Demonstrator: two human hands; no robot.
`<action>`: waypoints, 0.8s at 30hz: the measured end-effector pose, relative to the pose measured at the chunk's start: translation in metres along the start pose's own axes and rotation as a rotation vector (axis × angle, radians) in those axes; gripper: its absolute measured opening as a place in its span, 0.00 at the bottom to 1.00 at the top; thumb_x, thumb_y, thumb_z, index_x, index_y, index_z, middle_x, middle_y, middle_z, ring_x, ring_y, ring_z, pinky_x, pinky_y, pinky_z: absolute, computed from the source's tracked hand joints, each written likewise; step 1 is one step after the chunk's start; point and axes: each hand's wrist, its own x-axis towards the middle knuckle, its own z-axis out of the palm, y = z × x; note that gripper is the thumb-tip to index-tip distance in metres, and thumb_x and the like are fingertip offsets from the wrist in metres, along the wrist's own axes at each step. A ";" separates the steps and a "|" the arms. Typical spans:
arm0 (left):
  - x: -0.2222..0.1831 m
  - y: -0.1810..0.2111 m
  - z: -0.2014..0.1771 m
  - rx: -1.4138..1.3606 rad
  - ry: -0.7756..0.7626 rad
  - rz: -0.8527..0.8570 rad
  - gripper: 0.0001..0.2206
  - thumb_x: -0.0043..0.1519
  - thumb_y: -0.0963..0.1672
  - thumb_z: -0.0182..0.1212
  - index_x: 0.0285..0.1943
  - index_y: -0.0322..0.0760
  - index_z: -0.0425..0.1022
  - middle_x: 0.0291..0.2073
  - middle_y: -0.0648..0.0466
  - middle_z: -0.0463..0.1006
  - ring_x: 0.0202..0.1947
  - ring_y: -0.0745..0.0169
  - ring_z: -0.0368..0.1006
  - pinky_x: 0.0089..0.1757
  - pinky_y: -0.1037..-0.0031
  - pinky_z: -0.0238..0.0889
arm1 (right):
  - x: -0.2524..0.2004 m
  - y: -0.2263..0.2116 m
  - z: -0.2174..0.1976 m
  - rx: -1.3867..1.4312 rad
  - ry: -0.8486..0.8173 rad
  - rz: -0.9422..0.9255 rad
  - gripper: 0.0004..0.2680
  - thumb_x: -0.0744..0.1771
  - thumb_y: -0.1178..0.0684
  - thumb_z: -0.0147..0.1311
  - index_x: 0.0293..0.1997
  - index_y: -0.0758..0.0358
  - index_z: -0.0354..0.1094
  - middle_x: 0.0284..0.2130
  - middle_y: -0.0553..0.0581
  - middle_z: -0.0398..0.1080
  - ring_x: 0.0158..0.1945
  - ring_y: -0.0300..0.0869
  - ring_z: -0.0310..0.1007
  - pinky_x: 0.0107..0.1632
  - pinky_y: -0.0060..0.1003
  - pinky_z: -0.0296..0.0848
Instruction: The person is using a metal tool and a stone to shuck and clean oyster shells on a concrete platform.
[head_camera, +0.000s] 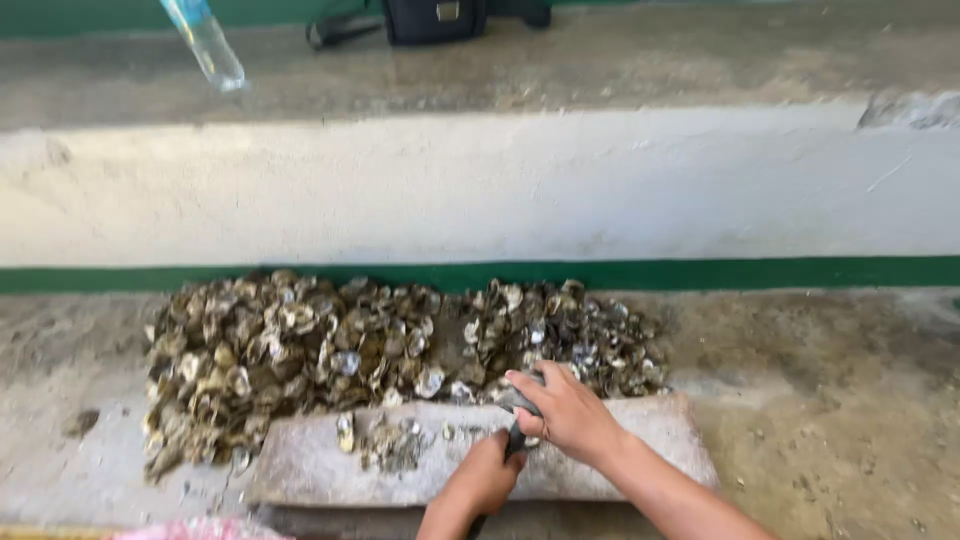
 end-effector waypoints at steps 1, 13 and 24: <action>0.005 0.008 -0.009 0.010 0.007 0.021 0.16 0.62 0.47 0.59 0.52 0.29 0.72 0.44 0.32 0.79 0.52 0.30 0.73 0.49 0.52 0.66 | 0.004 0.001 -0.004 -0.013 0.021 0.001 0.21 0.64 0.44 0.58 0.64 0.55 0.64 0.56 0.75 0.62 0.57 0.65 0.65 0.58 0.51 0.68; 0.017 0.020 0.003 -0.166 -0.098 -0.488 0.38 0.66 0.65 0.44 0.42 0.26 0.77 0.25 0.42 0.79 0.17 0.50 0.76 0.26 0.64 0.71 | -0.101 0.081 0.028 0.111 0.036 0.715 0.23 0.68 0.37 0.45 0.73 0.45 0.52 0.65 0.61 0.58 0.64 0.53 0.64 0.62 0.47 0.69; 0.036 -0.011 0.017 -0.482 0.047 -0.315 0.31 0.63 0.61 0.56 0.31 0.27 0.75 0.10 0.53 0.65 0.06 0.58 0.59 0.14 0.67 0.51 | -0.077 0.028 0.048 0.003 0.041 0.394 0.28 0.63 0.38 0.62 0.68 0.60 0.58 0.68 0.59 0.56 0.70 0.54 0.46 0.69 0.56 0.46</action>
